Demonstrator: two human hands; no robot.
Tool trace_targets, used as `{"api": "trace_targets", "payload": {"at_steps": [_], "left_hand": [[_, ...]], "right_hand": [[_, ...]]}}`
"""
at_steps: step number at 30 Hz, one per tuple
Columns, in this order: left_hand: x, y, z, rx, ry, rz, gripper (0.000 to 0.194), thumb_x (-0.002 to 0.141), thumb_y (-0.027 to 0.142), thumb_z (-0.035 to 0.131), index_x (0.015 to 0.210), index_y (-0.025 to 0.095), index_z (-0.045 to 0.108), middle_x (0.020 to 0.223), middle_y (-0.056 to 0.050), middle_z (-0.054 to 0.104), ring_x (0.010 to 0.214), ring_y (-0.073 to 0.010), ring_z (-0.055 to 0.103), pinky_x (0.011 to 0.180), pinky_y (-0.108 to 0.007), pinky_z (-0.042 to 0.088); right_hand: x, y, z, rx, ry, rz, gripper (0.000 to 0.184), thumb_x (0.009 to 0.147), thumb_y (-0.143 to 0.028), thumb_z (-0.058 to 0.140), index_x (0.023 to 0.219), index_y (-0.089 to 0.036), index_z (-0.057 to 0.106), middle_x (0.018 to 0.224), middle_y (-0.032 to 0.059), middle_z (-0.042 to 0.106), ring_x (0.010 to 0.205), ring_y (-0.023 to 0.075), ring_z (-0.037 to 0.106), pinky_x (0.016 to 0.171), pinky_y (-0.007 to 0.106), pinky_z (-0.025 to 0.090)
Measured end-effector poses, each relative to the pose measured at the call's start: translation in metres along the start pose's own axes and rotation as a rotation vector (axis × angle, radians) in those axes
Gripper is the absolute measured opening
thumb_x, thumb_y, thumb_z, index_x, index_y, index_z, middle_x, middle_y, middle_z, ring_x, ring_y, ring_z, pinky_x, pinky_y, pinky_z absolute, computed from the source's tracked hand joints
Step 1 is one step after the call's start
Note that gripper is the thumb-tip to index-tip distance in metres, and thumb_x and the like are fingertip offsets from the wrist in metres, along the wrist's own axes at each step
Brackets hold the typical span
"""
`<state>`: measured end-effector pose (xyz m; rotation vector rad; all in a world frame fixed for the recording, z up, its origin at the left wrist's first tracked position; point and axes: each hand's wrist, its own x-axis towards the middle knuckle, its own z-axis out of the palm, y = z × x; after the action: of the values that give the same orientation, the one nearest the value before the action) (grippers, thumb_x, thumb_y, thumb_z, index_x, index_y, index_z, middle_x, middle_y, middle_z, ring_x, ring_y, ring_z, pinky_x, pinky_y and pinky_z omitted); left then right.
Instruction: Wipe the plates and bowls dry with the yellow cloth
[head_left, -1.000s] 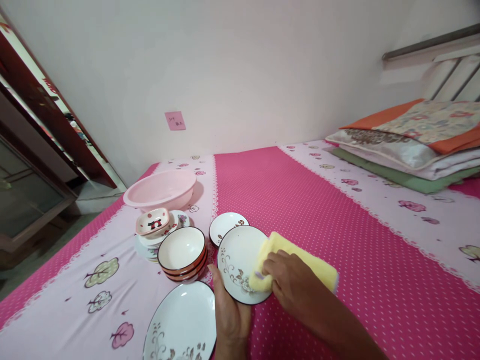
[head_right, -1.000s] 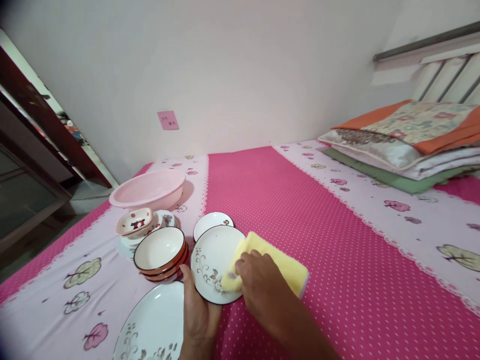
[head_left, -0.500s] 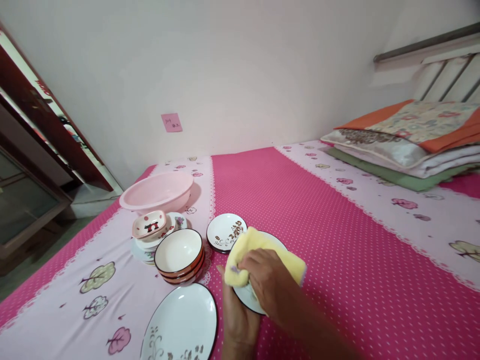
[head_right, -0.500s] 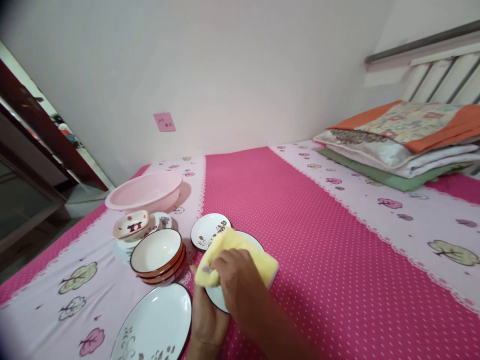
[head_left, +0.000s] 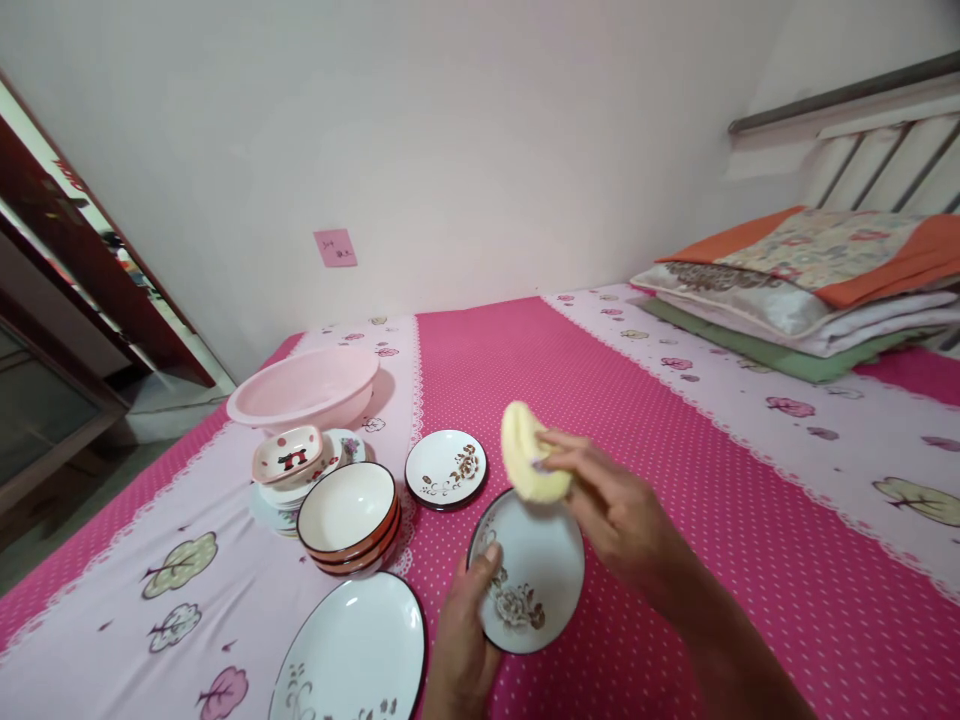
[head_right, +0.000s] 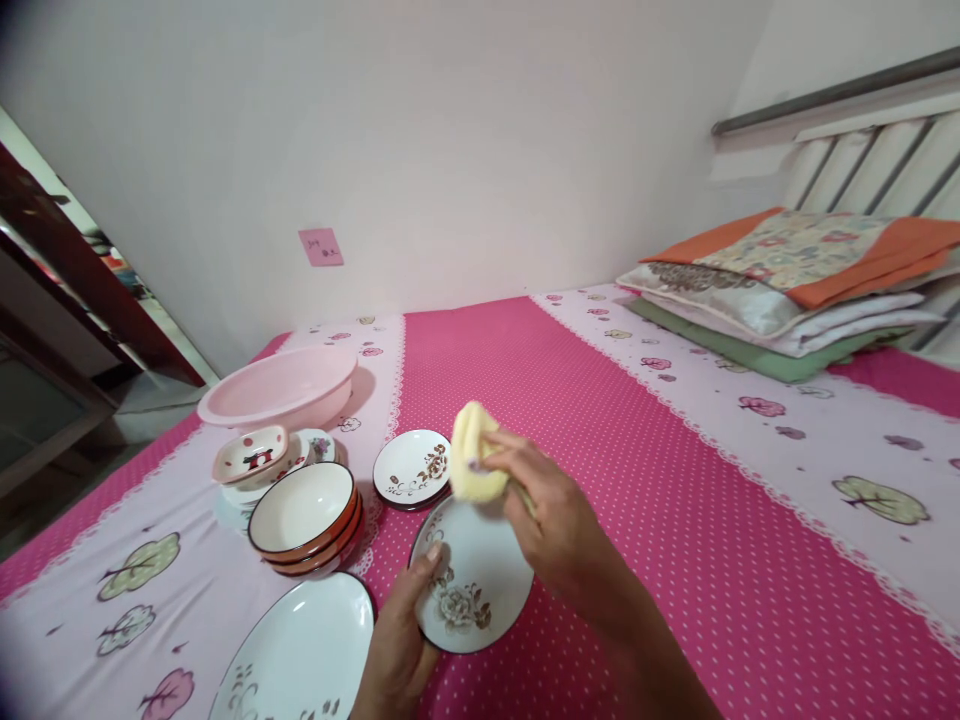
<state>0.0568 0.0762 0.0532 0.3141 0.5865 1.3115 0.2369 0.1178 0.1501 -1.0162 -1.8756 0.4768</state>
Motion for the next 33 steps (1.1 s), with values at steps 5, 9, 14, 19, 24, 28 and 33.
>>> {"api": "trace_targets", "payload": {"at_steps": [5, 9, 14, 19, 24, 28, 33], "left_hand": [[0.0, -0.002, 0.003, 0.039, -0.078, 0.03, 0.04, 0.091, 0.027, 0.071, 0.129, 0.018, 0.072, 0.12, -0.015, 0.079, 0.123, -0.0358, 0.068, 0.114, -0.053, 0.044], [-0.002, 0.002, 0.003, 0.1, -0.048, 0.044, 0.044, 0.085, 0.03, 0.078, 0.128, 0.017, 0.073, 0.115, -0.014, 0.08, 0.12, -0.036, 0.069, 0.111, -0.051, 0.047], [-0.01, 0.005, -0.004, 0.269, -0.044, 0.053, 0.042, 0.079, 0.034, 0.084, 0.116, 0.014, 0.079, 0.105, -0.014, 0.081, 0.111, -0.0354, 0.072, 0.104, -0.046, 0.05], [-0.013, 0.006, -0.015, 0.339, -0.022, 0.019, 0.033, 0.081, 0.033, 0.082, 0.109, 0.016, 0.079, 0.098, -0.012, 0.081, 0.098, -0.0325, 0.074, 0.096, -0.044, 0.052], [-0.013, 0.01, -0.007, 0.216, -0.018, -0.002, 0.04, 0.083, 0.032, 0.081, 0.118, 0.013, 0.076, 0.101, -0.016, 0.082, 0.106, -0.0362, 0.075, 0.103, -0.05, 0.052], [-0.012, 0.012, 0.0, 0.119, 0.046, 0.04, 0.037, 0.083, 0.028, 0.08, 0.117, 0.013, 0.077, 0.1, -0.016, 0.082, 0.107, -0.0362, 0.076, 0.104, -0.052, 0.053], [-0.009, 0.012, 0.008, -0.089, 0.186, 0.091, 0.016, 0.086, 0.022, 0.075, 0.098, 0.015, 0.082, 0.094, -0.013, 0.084, 0.105, -0.0339, 0.077, 0.108, -0.05, 0.053]], "right_hand": [[0.0, -0.005, -0.003, 0.11, -0.265, 0.166, 0.025, 0.101, -0.04, 0.056, 0.114, -0.025, 0.072, 0.14, 0.0093, 0.067, 0.129, 0.0283, 0.062, 0.109, 0.047, 0.049], [0.0, -0.007, -0.004, 0.027, -0.215, 0.186, 0.029, 0.094, -0.042, 0.068, 0.119, -0.026, 0.069, 0.13, 0.0088, 0.07, 0.121, 0.0284, 0.065, 0.099, 0.042, 0.053], [-0.001, -0.011, 0.011, -0.126, -0.296, 0.021, 0.056, 0.081, -0.023, 0.082, 0.133, -0.025, 0.062, 0.129, 0.0084, 0.069, 0.121, 0.0286, 0.063, 0.102, 0.042, 0.048], [0.002, -0.016, 0.012, -0.161, -0.369, 0.076, 0.033, 0.08, -0.008, 0.074, 0.109, -0.024, 0.07, 0.101, 0.0017, 0.074, 0.097, 0.0228, 0.067, 0.084, 0.032, 0.048], [0.006, -0.01, 0.005, 0.035, -0.378, 0.247, 0.015, 0.082, -0.024, 0.076, 0.094, -0.024, 0.069, 0.089, -0.0019, 0.074, 0.079, 0.0189, 0.067, 0.067, 0.027, 0.045], [0.008, 0.0, 0.009, 0.218, -0.346, 0.383, 0.02, 0.081, -0.033, 0.077, 0.095, -0.021, 0.069, 0.088, 0.0022, 0.075, 0.082, 0.0238, 0.07, 0.067, 0.029, 0.049], [0.007, 0.016, 0.022, 0.477, -0.268, 0.555, 0.042, 0.081, -0.045, 0.079, 0.113, -0.019, 0.069, 0.095, 0.0074, 0.078, 0.083, 0.0279, 0.074, 0.067, 0.034, 0.055]]}}
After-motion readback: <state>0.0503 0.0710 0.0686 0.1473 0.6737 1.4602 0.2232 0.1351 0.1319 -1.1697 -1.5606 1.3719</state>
